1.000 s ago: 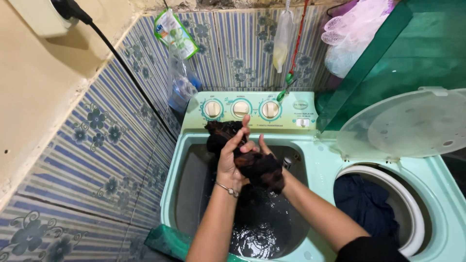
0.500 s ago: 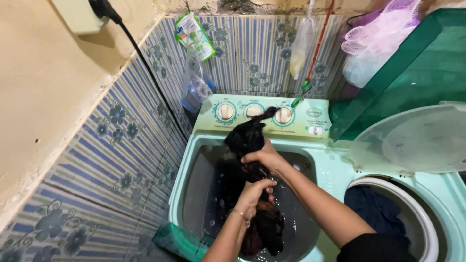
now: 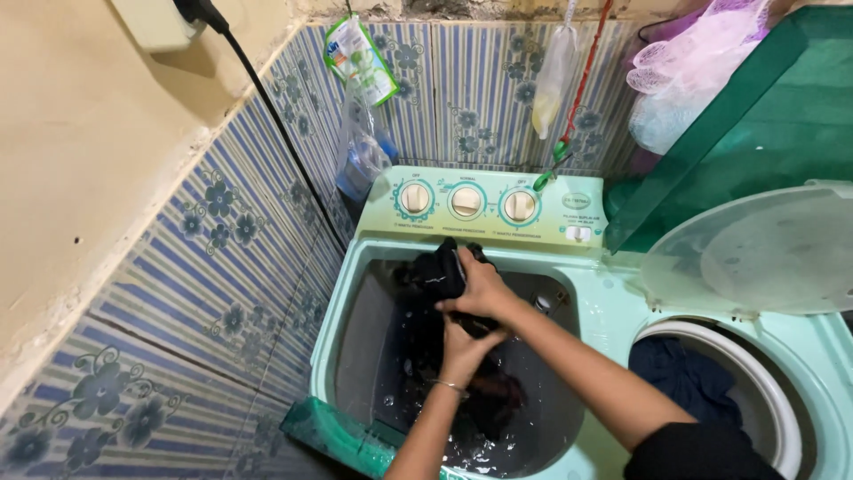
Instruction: Hand wash several items of clothing in a twin-tub washing machine basin.
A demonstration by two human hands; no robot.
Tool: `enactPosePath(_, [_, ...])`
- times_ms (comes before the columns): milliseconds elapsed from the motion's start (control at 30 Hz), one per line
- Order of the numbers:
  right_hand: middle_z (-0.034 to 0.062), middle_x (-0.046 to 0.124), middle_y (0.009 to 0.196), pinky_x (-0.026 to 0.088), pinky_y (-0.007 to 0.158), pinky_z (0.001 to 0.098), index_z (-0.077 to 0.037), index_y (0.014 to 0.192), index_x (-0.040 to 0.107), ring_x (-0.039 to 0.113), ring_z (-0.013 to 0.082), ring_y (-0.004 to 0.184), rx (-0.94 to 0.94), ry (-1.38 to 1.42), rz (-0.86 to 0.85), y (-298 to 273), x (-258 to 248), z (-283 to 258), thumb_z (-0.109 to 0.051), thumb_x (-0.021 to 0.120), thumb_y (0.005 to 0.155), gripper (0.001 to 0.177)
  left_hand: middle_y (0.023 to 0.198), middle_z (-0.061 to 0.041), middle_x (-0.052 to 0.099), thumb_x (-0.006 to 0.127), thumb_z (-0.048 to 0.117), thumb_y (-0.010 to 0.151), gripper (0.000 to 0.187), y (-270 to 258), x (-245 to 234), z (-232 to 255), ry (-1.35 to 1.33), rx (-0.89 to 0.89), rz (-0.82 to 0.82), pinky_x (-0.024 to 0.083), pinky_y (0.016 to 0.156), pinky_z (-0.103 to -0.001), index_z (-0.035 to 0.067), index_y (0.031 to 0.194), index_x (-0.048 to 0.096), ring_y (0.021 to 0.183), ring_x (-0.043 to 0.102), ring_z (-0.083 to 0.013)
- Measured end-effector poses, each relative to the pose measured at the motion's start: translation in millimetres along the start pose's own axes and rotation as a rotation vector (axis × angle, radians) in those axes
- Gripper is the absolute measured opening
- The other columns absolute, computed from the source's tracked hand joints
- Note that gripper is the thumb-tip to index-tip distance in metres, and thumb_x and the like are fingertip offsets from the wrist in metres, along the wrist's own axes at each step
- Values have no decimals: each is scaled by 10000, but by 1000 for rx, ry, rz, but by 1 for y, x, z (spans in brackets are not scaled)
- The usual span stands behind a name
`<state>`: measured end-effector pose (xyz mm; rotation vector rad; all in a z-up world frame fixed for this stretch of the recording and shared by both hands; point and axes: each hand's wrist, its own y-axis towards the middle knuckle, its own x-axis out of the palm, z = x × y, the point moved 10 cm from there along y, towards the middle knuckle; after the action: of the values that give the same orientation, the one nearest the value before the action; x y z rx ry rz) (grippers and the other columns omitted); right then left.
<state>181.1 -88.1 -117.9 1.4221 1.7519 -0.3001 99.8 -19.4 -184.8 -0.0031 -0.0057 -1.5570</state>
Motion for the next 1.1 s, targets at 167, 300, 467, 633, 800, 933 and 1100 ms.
enactPosePath(167, [391,615,1110,482,855,520,-126,1607,208,601,495,983,60,118,-383,-10,-35,-48,-657,429,1009,829,1146,-27,711,806,165,791,529,5,3,20,-734,-124,-183,545,929,-364,100,1280,613,1073,684,-207])
enactPosePath(300, [249,734,859,502,756,404,-261,1738,204,666,334,678,56,-64,-413,-18,-77,-76,-690,397,986,887,1081,-83,732,765,194,921,365,4,23,5,-936,-378,-435,572,873,-380,36,1236,671,989,706,-250])
enactPosePath(467, [139,620,1123,521,771,356,-166,1140,640,635,212,903,-110,489,523,-37,-101,32,-584,670,1001,441,1038,-129,737,722,229,938,312,4,14,36,-1139,-425,-441,602,848,-409,33,1177,682,942,727,-281])
enactPosePath(633, [-82,680,930,420,466,269,-287,1301,517,675,112,730,695,1252,375,-68,-12,56,-571,668,783,609,1045,-138,734,691,301,950,332,-10,36,52,-1338,-426,-593,603,837,-418,74,1189,652,932,723,-298])
enactPosePath(800, [-12,587,575,281,254,177,-40,1286,618,380,60,274,519,1850,137,-76,57,60,-857,487,889,918,993,-157,672,654,448,989,366,-28,59,42,-1537,-390,-878,605,840,-447,135,1149,550,937,706,-343])
enactPosePath(933, [42,575,645,457,405,254,-16,1401,604,538,137,425,703,1710,290,-86,60,72,-806,462,892,950,977,-132,642,627,405,973,361,-32,52,65,-1671,-321,-799,603,797,-458,161,1233,568,924,697,-344])
enactPosePath(1100, [29,703,845,511,480,263,-112,1163,632,609,154,556,338,1897,-78,-34,17,30,-599,633,813,600,952,-83,636,624,446,998,476,-58,72,55,-1524,-437,-837,597,858,-482,60,1268,555,889,698,-341])
